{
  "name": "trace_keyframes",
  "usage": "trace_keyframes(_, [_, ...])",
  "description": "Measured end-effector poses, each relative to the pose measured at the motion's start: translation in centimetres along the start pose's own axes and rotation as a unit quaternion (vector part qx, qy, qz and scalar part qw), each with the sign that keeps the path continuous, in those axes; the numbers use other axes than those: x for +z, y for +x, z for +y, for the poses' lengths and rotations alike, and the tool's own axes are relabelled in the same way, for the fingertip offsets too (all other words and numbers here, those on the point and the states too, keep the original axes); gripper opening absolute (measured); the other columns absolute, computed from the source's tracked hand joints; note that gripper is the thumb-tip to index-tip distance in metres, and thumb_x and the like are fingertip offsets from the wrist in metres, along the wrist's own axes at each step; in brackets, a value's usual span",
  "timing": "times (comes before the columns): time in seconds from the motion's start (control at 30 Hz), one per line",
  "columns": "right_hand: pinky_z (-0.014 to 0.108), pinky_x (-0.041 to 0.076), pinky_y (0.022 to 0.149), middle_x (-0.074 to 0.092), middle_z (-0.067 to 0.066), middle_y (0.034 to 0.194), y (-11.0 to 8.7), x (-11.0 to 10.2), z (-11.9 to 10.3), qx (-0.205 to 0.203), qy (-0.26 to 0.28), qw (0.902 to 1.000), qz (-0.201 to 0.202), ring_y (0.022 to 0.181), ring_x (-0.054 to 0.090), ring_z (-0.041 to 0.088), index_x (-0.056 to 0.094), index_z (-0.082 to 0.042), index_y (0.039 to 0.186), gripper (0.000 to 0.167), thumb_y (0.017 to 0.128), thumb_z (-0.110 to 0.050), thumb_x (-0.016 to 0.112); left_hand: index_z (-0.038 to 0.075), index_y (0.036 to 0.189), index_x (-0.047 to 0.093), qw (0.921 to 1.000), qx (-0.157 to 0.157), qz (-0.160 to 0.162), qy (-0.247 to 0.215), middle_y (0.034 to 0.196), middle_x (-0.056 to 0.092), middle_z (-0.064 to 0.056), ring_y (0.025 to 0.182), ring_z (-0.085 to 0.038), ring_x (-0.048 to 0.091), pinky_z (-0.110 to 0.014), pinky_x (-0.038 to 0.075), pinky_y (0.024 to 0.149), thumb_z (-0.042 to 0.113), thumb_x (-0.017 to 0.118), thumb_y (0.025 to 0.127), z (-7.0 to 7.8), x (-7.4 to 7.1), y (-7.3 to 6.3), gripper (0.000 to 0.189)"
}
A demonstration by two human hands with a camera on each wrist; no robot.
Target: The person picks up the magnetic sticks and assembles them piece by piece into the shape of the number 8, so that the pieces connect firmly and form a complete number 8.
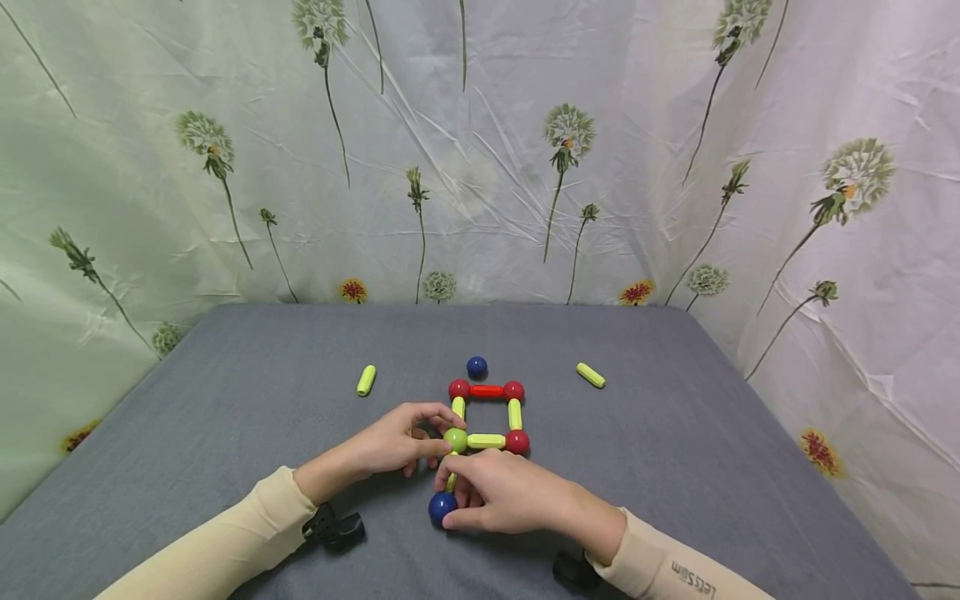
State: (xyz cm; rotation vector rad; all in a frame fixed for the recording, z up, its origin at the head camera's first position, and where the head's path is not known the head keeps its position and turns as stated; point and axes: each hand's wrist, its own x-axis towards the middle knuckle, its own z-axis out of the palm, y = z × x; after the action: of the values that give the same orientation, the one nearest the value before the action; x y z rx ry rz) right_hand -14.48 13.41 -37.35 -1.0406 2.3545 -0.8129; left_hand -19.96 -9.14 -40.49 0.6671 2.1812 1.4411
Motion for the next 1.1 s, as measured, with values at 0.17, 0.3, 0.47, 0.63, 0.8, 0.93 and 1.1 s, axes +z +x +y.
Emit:
trace_keyframes(0.17, [0.017,0.053,0.073,0.063,-0.017,0.088,0.13,0.02,-0.05,0.000,-0.002,1.0000,-0.001,0.077,0.059,-0.006,0.064,-0.025,0.118,0.027,0.096,-0.034,0.077,0.014,0.126,0.069,1.0000,-0.007,0.002,0.000,0.105,0.066,-0.007,0.064,-0.012,0.062,-0.024,0.045,0.047,0.011,0.069,0.099,0.03,0.01,0.01,0.027])
trace_keyframes(0.3, [0.018,0.054,0.074,0.064,-0.017,0.088,0.25,0.01,-0.11,0.007,0.000,1.0000,-0.003,0.077,0.059,-0.006,0.064,-0.025,0.118,0.028,0.095,-0.034,0.078,0.015,0.126,0.070,0.9999,-0.010,0.003,0.002,0.105,0.066,-0.006,0.064,-0.012,0.062,-0.024,0.046,0.047,0.010,0.069,0.099,-0.04,0.03,0.02,0.027])
trace_keyframes(0.47, [0.017,0.054,0.074,0.063,-0.016,0.088,0.38,-0.02,-0.17,0.012,-0.002,0.9999,-0.007,0.076,0.059,-0.005,0.064,-0.025,0.119,0.029,0.095,-0.034,0.078,0.014,0.126,0.069,1.0000,-0.007,0.002,0.002,0.106,0.066,-0.006,0.064,-0.013,0.062,-0.025,0.046,0.046,0.010,0.069,0.099,-0.16,0.04,0.04,0.027])
trace_keyframes(0.63, [0.017,0.053,0.073,0.063,-0.016,0.087,0.41,-0.09,-0.16,0.014,0.004,0.9998,-0.011,0.075,0.059,-0.005,0.064,-0.024,0.119,0.029,0.095,-0.034,0.078,0.015,0.125,0.070,1.0000,-0.009,0.001,0.000,0.105,0.066,-0.006,0.065,-0.012,0.062,-0.025,0.046,0.047,0.010,0.069,0.099,-0.18,0.08,0.06,0.027])
trace_keyframes(0.8, [0.018,0.053,0.073,0.064,-0.016,0.086,0.26,-0.28,-0.09,0.014,0.017,0.9997,-0.014,0.074,0.059,-0.005,0.063,-0.023,0.117,0.028,0.095,-0.031,0.078,0.015,0.126,0.070,0.9999,-0.010,-0.001,-0.002,0.104,0.066,-0.005,0.064,-0.012,0.062,-0.025,0.046,0.047,0.011,0.069,0.099,-0.15,0.10,0.08,0.027])
trace_keyframes(0.93, [0.018,0.053,0.072,0.064,-0.016,0.086,0.06,-0.37,0.03,0.009,0.022,0.9996,-0.013,0.073,0.059,-0.005,0.062,-0.023,0.115,0.027,0.095,-0.029,0.078,0.015,0.126,0.070,1.0000,-0.007,-0.003,-0.001,0.103,0.067,-0.005,0.064,-0.013,0.062,-0.026,0.046,0.047,0.010,0.069,0.099,-0.05,0.05,0.06,0.027])
trace_keyframes(1.1, [0.018,0.054,0.072,0.064,-0.016,0.086,-0.05,-0.36,0.12,0.005,0.034,0.9993,-0.016,0.074,0.060,-0.005,0.062,-0.022,0.115,0.026,0.095,-0.028,0.077,0.014,0.128,0.069,0.9999,-0.006,-0.014,-0.003,0.105,0.066,-0.007,0.063,-0.013,0.061,-0.027,0.048,0.050,0.007,0.070,0.096,-0.08,-0.27,0.02,0.032])
